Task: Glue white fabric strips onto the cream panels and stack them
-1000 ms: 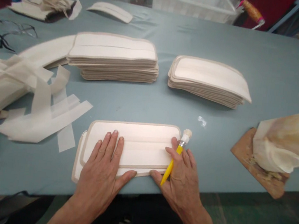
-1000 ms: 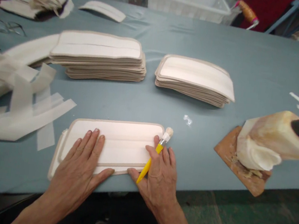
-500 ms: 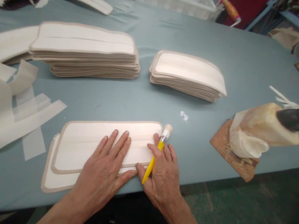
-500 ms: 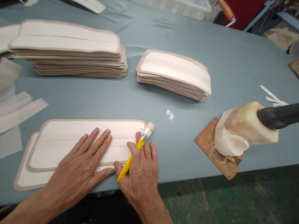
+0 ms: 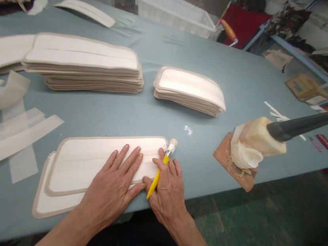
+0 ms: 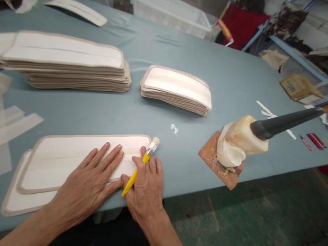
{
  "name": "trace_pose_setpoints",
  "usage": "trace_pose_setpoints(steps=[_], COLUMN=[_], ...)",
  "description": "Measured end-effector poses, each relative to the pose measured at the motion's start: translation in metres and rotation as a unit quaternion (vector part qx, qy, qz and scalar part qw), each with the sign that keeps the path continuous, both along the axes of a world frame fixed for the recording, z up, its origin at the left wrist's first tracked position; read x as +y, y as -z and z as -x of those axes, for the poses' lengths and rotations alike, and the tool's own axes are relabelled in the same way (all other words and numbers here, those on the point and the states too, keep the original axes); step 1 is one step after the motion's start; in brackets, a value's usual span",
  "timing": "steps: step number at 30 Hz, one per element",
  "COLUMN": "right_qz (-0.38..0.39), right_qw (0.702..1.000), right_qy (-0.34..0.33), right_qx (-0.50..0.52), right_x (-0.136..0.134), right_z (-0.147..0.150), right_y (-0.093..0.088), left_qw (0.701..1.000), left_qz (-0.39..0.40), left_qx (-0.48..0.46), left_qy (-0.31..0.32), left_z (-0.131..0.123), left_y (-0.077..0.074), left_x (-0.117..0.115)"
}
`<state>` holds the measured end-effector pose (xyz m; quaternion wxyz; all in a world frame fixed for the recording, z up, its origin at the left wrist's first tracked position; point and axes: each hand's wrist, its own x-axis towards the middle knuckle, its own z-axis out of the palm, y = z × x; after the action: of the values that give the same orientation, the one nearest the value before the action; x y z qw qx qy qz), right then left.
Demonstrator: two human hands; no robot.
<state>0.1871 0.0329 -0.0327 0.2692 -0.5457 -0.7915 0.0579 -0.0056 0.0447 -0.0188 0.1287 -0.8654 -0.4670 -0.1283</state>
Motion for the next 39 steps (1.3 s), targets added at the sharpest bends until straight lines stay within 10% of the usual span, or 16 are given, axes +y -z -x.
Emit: trace_pose_setpoints(steps=[13, 23, 39], right_qz=[-0.022, 0.02, -0.015], right_qw=[1.0, 0.993, 1.0], right_qy=[0.0, -0.091, -0.009], right_qx=[-0.003, 0.079, -0.003], right_x=[-0.001, -0.001, 0.004], right_z=[0.002, 0.074, 0.017], right_y=[-0.002, -0.012, 0.006], left_qw=[0.997, 0.996, 0.998], left_qz=[-0.025, 0.008, -0.037], left_qx=[-0.013, -0.066, -0.003], left_qy=[-0.069, -0.062, -0.048], left_z=[0.027, 0.029, 0.029], left_y=[0.01, 0.014, 0.011], left_x=[-0.017, -0.02, -0.014])
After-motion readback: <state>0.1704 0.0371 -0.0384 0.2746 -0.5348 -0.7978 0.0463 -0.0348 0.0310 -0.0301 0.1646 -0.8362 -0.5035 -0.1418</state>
